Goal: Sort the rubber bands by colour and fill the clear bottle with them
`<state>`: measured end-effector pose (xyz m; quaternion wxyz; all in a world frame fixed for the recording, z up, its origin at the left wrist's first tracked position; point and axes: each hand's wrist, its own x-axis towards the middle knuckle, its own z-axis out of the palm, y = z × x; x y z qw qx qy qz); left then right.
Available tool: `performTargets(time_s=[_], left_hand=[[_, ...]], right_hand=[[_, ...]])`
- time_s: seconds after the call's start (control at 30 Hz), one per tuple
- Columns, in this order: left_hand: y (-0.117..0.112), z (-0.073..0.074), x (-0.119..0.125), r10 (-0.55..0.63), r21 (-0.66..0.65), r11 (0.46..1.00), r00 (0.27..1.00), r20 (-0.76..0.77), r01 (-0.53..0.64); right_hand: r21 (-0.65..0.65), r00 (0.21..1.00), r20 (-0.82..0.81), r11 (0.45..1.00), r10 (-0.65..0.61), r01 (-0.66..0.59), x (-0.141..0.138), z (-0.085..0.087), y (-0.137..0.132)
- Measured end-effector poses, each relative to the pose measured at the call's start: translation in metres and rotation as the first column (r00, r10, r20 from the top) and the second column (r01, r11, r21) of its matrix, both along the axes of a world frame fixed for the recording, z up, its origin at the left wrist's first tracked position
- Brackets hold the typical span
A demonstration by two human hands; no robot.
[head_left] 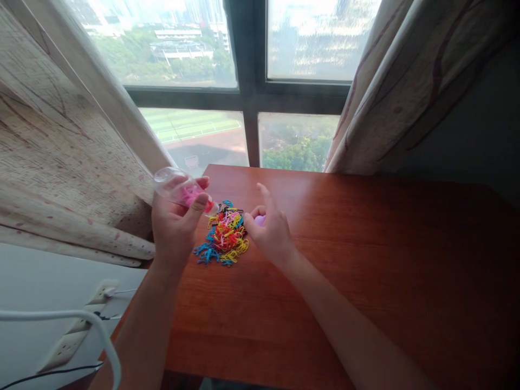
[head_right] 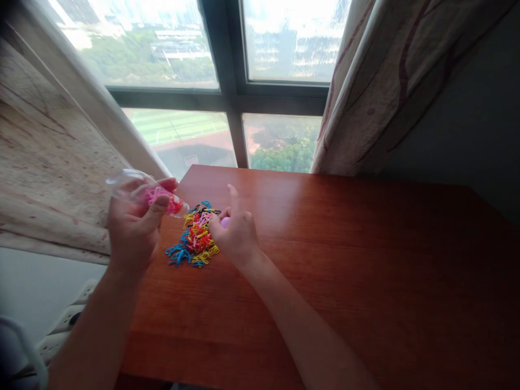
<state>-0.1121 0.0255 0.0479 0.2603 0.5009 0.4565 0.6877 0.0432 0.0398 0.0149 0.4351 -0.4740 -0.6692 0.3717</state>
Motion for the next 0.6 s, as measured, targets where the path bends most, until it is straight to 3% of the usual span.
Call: performTargets(time_s=[0.07, 0.17, 0.23, 0.33, 0.6], left_hand=[[0.004, -0.008, 0.004, -0.042, -0.052, 0.998, 0.997, 0.072, 0.046], [0.008, -0.024, 0.009, -0.056, -0.108, 0.992, 0.995, 0.086, 0.066], [0.009, -0.031, 0.01, -0.066, -0.131, 0.988, 0.988, 0.138, 0.084], [0.008, -0.034, 0.01, -0.089, -0.143, 0.983, 0.978, 0.187, 0.117], [-0.001, -0.02, 0.011, -0.096, -0.161, 0.975, 0.944, 0.314, 0.153]], right_hand=[[0.035, 0.998, 0.064, 0.999, -0.001, -0.001, -0.012, 0.002, -0.009], [-0.041, 0.923, 0.287, 0.966, 0.256, -0.255, -0.024, -0.003, -0.015], [-0.076, 0.873, 0.347, 0.938, 0.343, -0.338, -0.022, -0.006, -0.013], [-0.089, 0.903, 0.286, 0.948, 0.32, -0.307, -0.012, -0.008, -0.005], [-0.155, 0.986, -0.009, 0.973, 0.169, -0.169, -0.002, -0.02, 0.001]])
